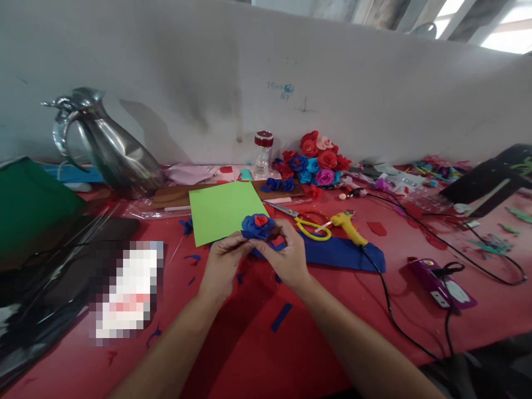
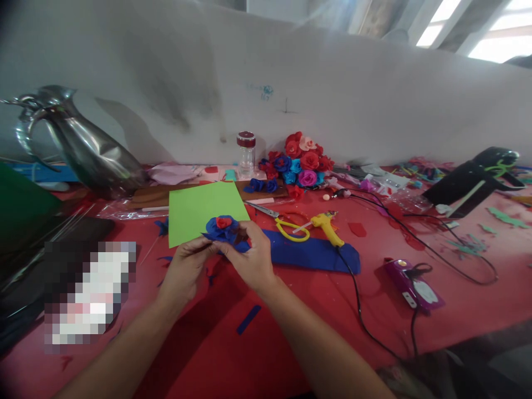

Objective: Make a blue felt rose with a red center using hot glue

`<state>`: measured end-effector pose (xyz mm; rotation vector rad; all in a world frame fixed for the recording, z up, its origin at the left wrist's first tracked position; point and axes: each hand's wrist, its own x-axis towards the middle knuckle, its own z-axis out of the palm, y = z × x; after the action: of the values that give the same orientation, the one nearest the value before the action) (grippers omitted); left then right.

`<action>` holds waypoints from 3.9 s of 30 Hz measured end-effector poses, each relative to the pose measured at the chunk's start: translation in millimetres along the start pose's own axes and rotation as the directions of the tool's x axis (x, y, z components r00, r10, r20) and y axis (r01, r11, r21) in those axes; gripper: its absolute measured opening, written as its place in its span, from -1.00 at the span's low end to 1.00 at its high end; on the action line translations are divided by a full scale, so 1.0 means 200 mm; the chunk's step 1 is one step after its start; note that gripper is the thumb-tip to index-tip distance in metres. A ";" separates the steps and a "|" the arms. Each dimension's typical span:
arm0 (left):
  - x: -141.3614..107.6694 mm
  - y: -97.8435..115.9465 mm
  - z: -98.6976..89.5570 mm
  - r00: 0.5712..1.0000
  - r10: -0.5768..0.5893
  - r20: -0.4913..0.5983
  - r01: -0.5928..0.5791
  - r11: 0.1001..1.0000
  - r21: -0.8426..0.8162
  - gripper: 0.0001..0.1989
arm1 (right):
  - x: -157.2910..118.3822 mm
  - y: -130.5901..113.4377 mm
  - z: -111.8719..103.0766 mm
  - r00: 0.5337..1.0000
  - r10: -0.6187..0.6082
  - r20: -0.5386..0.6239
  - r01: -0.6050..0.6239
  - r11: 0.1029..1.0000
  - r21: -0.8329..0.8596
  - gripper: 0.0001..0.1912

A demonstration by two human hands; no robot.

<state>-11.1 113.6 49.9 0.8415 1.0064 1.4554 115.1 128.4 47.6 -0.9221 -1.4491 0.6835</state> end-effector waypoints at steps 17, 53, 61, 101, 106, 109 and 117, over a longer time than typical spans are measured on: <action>-0.01 -0.02 -0.04 0.943 0.333 -0.013 -0.307 0.882 0.357 -0.92 | -0.03 0.00 0.04 0.969 0.243 0.053 -0.248 0.957 0.149 -0.92; -0.03 0.00 0.01 0.987 0.139 -0.086 -0.136 0.990 0.031 -0.78 | -0.05 0.01 0.06 0.968 0.225 0.108 -0.234 0.969 0.079 -0.92; 0.01 0.05 -0.01 0.999 0.000 -0.040 -0.005 0.991 -0.132 -0.75 | -0.04 -0.01 0.06 0.958 0.245 0.145 -0.263 0.957 0.119 -0.92; -0.05 0.05 -0.03 0.912 0.409 0.011 -0.381 0.837 0.392 -0.88 | -0.02 0.03 0.04 0.932 0.287 0.222 -0.316 0.942 0.111 -0.83; -0.05 0.04 -0.03 0.890 0.455 0.009 -0.419 0.811 0.407 -0.88 | -0.03 0.04 0.03 0.948 0.258 0.188 -0.276 0.958 0.080 -0.83; -0.05 0.03 -0.04 0.854 0.520 0.022 -0.475 0.760 0.443 -0.89 | -0.03 0.04 0.02 0.969 0.168 0.182 -0.172 0.985 0.002 -0.80; -0.05 0.01 -0.06 0.768 0.633 0.093 -0.580 0.628 0.519 -0.88 | -0.02 0.05 0.01 0.982 0.049 0.181 -0.045 0.999 -0.026 -0.76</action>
<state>-21.3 101.5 48.6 1.6550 1.2950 1.8275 115.3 129.4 36.6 -0.9324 -1.6026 0.8048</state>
